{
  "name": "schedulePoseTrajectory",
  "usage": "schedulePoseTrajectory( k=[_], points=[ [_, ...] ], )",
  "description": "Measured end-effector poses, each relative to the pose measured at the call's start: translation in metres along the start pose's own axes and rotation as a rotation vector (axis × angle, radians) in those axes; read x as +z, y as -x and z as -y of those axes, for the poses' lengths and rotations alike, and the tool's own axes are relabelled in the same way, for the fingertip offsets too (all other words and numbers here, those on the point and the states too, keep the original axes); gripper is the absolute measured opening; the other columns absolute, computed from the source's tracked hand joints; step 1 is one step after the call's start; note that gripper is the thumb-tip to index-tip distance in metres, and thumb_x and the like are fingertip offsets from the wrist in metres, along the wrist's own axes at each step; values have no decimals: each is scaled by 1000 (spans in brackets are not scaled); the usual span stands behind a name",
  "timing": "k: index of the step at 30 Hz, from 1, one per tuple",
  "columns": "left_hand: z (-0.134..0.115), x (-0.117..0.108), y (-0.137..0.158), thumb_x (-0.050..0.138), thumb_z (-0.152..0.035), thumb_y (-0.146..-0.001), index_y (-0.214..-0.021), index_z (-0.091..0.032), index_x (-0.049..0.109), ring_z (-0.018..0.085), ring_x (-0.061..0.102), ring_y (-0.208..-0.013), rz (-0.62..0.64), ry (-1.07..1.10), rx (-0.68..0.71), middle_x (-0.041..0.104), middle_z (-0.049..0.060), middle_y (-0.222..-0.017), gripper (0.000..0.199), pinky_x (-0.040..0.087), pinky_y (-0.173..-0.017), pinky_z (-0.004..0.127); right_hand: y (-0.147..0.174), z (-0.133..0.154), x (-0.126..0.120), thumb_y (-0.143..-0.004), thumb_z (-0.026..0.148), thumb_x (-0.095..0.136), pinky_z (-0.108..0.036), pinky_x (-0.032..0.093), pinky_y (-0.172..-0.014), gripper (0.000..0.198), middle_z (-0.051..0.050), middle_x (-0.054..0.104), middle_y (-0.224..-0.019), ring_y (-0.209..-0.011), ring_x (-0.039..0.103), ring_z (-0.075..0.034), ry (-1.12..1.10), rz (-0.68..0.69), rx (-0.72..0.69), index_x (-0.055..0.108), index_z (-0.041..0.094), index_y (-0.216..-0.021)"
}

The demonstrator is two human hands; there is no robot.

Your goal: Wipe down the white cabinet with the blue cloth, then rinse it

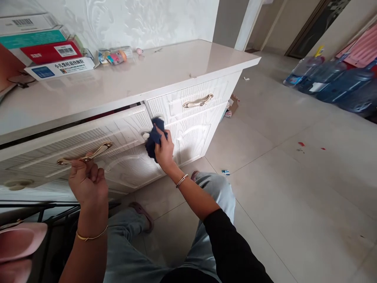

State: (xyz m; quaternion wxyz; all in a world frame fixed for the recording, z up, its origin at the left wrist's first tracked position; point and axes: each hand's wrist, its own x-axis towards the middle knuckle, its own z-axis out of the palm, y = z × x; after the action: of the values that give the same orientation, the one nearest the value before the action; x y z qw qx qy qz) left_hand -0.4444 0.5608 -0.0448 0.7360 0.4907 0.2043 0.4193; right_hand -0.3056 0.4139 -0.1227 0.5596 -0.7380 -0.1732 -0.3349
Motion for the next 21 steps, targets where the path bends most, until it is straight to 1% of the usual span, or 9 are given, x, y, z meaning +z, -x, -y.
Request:
schedulePoseTrajectory(
  k=[3,6,8,10,12,14,16,19,21],
  points=[
    [-3,-1,6,75,-41,-93,-80,-15,71,2,22,-45,16,-14,1,52,-4,-67,29,18,-39,19,-8,11,-9,-98,13,39,-32,60,-87,48,-9,60,-110,-97,66,-20,12,27,31,63,25,-138],
    [-4,-1,10,78,-43,-90,-81,-15,72,2,23,-45,27,-18,-6,47,-5,-64,30,19,-40,18,-37,33,-15,-96,10,32,-36,59,-96,61,-11,58,-122,-106,65,-22,56,103,61,53,27,-150],
    [-4,-1,11,80,-43,-88,-79,-15,71,2,23,-44,29,-13,-3,47,-6,-63,31,19,-40,17,-44,42,-14,-96,10,27,-40,57,-101,66,-13,55,-130,-112,63,-24,81,135,89,44,28,-157],
    [-3,-1,9,81,-44,-87,-78,-15,69,1,23,-44,26,-12,-1,50,-5,-65,33,19,-39,17,-33,40,-11,-97,12,25,-43,55,-105,67,-16,53,-132,-117,62,-26,63,133,126,40,27,-160],
    [-2,-1,7,81,-45,-87,-79,-15,69,0,24,-44,25,-20,-2,53,-5,-66,34,19,-39,17,-12,31,-5,-99,18,26,-45,53,-108,61,-17,54,-127,-118,60,-27,1,101,173,44,26,-158],
    [-2,-1,4,81,-46,-86,-77,-15,69,0,24,-43,24,-26,-5,55,-5,-65,35,19,-39,17,8,23,5,-103,27,29,-48,50,-112,54,-16,55,-123,-121,59,-27,-74,46,250,51,27,-152],
    [-3,0,1,81,-46,-86,-75,-15,67,0,25,-43,27,-21,-13,60,-3,-69,36,19,-39,18,21,21,19,-104,35,29,-53,45,-117,51,-16,56,-123,-128,55,-27,-143,-59,365,54,27,-148],
    [-3,0,-1,83,-48,-84,-75,-16,65,0,25,-42,48,-9,-29,68,-1,-78,38,19,-39,19,29,36,48,-106,45,23,-61,31,-126,52,-17,57,-131,-143,45,-26,-320,-226,555,49,25,-146],
    [-2,-1,-3,86,-50,-79,-75,-16,65,0,24,-41,68,1,-38,71,-1,-80,41,18,-38,19,39,60,69,-106,51,18,-63,28,-127,56,-17,57,-136,-149,40,-25,-519,-197,618,44,22,-147]
  ],
)
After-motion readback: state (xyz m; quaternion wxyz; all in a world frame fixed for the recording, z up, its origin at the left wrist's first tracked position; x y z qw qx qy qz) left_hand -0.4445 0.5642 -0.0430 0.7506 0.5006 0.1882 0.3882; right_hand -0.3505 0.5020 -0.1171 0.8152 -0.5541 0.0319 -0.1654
